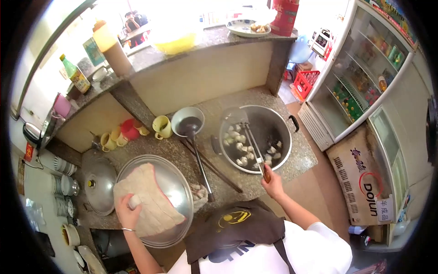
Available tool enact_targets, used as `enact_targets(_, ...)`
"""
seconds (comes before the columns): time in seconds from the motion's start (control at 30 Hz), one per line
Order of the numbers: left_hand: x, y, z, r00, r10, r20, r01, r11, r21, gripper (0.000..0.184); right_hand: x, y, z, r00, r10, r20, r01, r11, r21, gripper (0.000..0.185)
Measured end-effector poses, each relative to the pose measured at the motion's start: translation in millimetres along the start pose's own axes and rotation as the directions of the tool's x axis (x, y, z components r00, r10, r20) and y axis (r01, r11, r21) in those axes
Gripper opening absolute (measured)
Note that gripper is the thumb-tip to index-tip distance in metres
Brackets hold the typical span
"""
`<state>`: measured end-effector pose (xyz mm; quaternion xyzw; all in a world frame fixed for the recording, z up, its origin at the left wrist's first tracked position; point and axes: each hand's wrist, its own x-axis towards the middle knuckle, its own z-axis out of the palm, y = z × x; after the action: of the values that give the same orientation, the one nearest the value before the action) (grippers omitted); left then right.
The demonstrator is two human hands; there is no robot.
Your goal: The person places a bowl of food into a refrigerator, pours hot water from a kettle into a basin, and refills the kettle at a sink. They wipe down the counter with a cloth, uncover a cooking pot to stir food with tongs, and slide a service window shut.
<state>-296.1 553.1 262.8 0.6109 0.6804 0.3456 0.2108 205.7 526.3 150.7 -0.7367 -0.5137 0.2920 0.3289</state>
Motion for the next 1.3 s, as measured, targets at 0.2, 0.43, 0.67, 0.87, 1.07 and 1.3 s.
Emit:
enact_targets(0.2,23.9,0.5,13.3,0.996,0.08,0.049,-0.087,0.98,0.176,0.042,41.8,-41.7,98.9,0.965,-0.261,-0.01,0.261,0.965,0.035,0.059)
enact_targets(0.43,48.5,33.6,49.4,0.957,0.242,0.158,-0.259,0.961,0.099,0.043,59.2,-40.9,167.4,0.942,-0.305,0.143,0.317,0.945,-0.073,0.061)
enact_targets(0.67,58.7,115.3,119.5,0.857,0.359,0.369,-0.399,0.916,0.035,0.04,0.6,45.6,155.2,0.902,-0.275,0.332,0.28,0.959,0.035,0.038)
enact_targets(0.87,62.9,191.4,228.7,0.702,0.521,0.486,-0.579,0.815,-0.037,0.042,-74.8,159.2,41.9,0.986,0.133,0.1,-0.157,0.942,0.296,0.029)
enact_targets(1.07,73.7,264.6,364.9,0.61,0.517,0.6,-0.679,0.732,0.06,0.044,-201.6,315.6,-51.3,0.647,0.757,-0.09,-0.536,0.535,0.652,0.028)
enact_targets(1.3,107.5,274.1,473.6,0.662,0.424,0.618,-0.671,0.703,0.237,0.045,-403.1,435.0,-133.6,0.179,0.971,-0.157,-0.577,0.233,0.783,0.013)
